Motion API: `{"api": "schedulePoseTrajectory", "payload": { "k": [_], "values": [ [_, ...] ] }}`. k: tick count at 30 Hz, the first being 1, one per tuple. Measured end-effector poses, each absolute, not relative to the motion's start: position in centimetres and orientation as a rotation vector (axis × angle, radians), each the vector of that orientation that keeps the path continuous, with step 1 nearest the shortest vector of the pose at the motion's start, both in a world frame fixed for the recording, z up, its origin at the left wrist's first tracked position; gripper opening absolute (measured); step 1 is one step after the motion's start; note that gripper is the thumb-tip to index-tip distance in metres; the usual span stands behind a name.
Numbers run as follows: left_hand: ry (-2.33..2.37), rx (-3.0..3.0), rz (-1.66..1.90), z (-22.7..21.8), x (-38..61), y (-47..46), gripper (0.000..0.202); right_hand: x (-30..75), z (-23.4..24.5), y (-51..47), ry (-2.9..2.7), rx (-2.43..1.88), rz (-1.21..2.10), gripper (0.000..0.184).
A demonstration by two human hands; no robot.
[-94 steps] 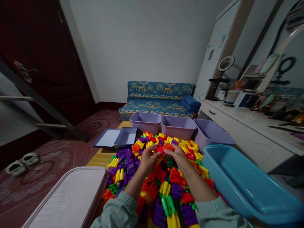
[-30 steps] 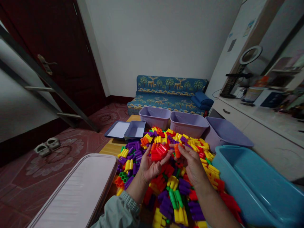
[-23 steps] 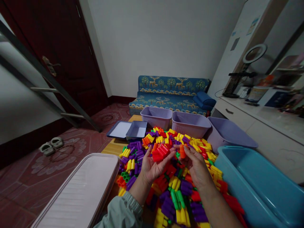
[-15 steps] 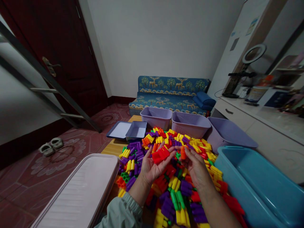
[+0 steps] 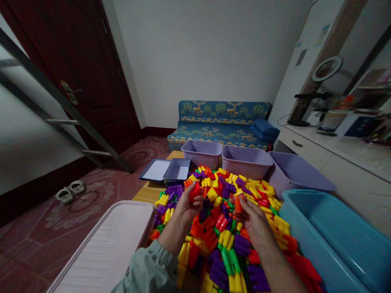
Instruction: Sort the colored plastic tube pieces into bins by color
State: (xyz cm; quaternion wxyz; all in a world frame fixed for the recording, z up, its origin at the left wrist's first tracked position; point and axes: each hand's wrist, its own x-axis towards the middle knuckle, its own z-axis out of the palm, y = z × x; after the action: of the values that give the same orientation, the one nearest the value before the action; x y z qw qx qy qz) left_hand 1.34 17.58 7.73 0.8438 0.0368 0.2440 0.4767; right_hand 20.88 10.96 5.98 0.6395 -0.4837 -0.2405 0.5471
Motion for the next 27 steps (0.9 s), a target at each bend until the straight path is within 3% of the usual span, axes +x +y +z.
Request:
{"api": "schedulePoseTrajectory", "payload": {
  "k": [5,10,12,27],
  "values": [
    [0.651,0.082,1.296,8.9,0.2,21.1,0.008,21.0,5.8,10.7,-0.54,-1.112,1.249,0.041],
    [0.6,0.065,1.471,7.6,-1.8,25.6,0.053,21.2,5.5,10.4,-0.551,-1.107,1.244,0.039],
    [0.575,0.066,1.497,6.6,-2.5,26.6,0.062,21.4,5.4,10.3,-0.557,-1.114,1.248,0.038],
    [0.424,0.106,1.524,5.1,-3.4,27.1,0.071,21.9,5.0,10.2,-0.519,-1.152,1.274,0.042]
  ]
}}
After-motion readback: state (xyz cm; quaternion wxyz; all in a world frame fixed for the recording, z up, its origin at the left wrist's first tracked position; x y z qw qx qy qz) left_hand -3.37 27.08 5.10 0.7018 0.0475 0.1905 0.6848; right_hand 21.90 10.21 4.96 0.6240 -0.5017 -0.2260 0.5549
